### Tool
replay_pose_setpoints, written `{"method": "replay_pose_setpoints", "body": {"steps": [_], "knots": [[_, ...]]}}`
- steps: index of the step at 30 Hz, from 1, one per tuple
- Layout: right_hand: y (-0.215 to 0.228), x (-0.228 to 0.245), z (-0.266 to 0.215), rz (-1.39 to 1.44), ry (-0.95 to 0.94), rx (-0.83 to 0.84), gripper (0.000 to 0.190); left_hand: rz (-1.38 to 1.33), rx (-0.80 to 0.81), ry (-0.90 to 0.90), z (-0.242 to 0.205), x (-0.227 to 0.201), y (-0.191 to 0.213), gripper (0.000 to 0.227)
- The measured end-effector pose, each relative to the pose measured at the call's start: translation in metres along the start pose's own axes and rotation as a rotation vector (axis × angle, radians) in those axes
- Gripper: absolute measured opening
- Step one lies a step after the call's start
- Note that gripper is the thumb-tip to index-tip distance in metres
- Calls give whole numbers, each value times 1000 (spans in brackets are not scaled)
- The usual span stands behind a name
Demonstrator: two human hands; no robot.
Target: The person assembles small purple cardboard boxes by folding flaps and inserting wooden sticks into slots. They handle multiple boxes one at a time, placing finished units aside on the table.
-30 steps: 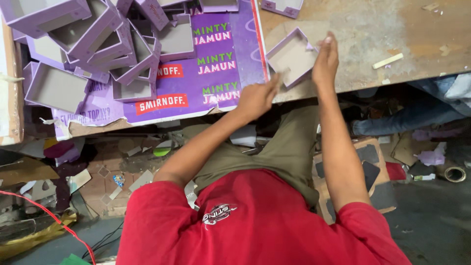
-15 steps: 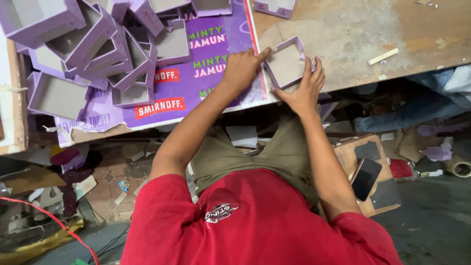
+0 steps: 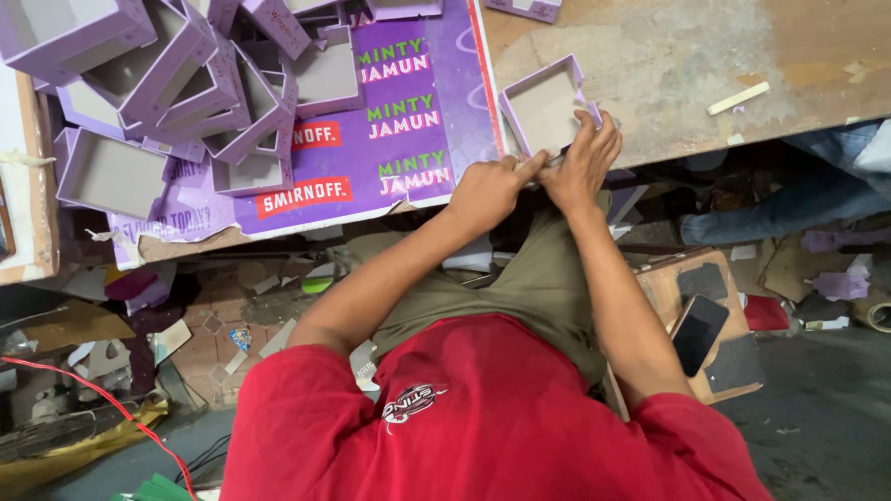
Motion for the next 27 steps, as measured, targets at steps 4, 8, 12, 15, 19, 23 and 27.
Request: {"method": "replay_pose_setpoints", "body": {"steps": [4,8,12,15,19,23,27], "knots": [[5,1,1,49,20,-17,97,-148,54,41,-7,-3,0,54],[3,3,3,36,-15,-9,99,-340,-119,193,3,12,19,50],[1,1,5,9,-11,-21,95,-463,-76,221,20,25,33,46],[-1,2,-1,20,-6,-25,91,-422,21,249,22,23,32,46],[0,2,2,15,13,-51,90,-318,52,251,29,17,30,45],[0,2,3,25,9,-15,89,-272,59,249,29,17,28,46],[-1,1,3,22,14,-7,86,-231,72,240,25,20,21,47]]}}
Point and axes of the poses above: each hand's wrist, its own z-axis towards the middle knuckle, its own y-axis out of the back of the hand, x = y × z, the point moved 4 cm from there along z, towards the middle knuckle
